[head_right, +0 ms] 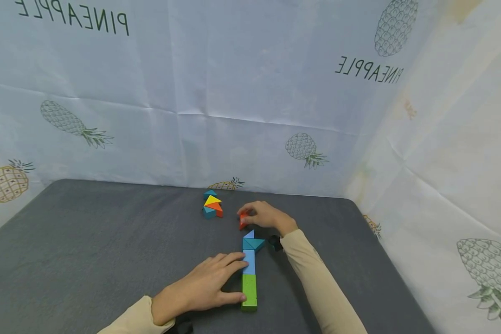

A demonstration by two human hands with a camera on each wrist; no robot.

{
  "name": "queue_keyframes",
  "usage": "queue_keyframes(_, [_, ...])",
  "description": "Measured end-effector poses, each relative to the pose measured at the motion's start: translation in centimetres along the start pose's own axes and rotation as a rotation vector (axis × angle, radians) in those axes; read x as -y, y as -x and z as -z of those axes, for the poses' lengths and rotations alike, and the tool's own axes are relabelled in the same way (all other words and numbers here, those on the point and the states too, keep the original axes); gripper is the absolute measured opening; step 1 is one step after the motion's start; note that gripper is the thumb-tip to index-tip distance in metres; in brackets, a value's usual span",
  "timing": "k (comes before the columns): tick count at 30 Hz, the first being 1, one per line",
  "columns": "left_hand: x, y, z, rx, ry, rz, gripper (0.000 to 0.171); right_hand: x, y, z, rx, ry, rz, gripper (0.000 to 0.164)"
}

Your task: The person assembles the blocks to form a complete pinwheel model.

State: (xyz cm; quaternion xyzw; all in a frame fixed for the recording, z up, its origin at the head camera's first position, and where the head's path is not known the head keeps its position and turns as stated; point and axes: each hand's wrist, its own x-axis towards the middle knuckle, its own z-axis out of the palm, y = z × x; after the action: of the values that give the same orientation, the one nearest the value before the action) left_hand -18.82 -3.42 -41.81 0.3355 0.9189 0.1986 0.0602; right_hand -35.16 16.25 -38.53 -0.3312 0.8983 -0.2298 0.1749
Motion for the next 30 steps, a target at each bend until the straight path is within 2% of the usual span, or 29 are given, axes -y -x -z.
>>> queue_keyframes(4, [0.0,0.0,0.0,-0.001,0.006,-0.003,0.069,-0.1,0.5,-0.1,-0.008,0.002,0.013,0.036])
queue_keyframes(11, [0.0,0.0,0.0,0.003,0.007,0.001,0.069,-0.6,0.9,-0.4,-0.006,-0.06,-0.034,0.034])
queue_keyframes(30, [0.0,-0.1,0.0,0.021,0.013,0.013,0.07,-0.8,2.3,-1.2,-0.048,-0.123,0.001,0.036])
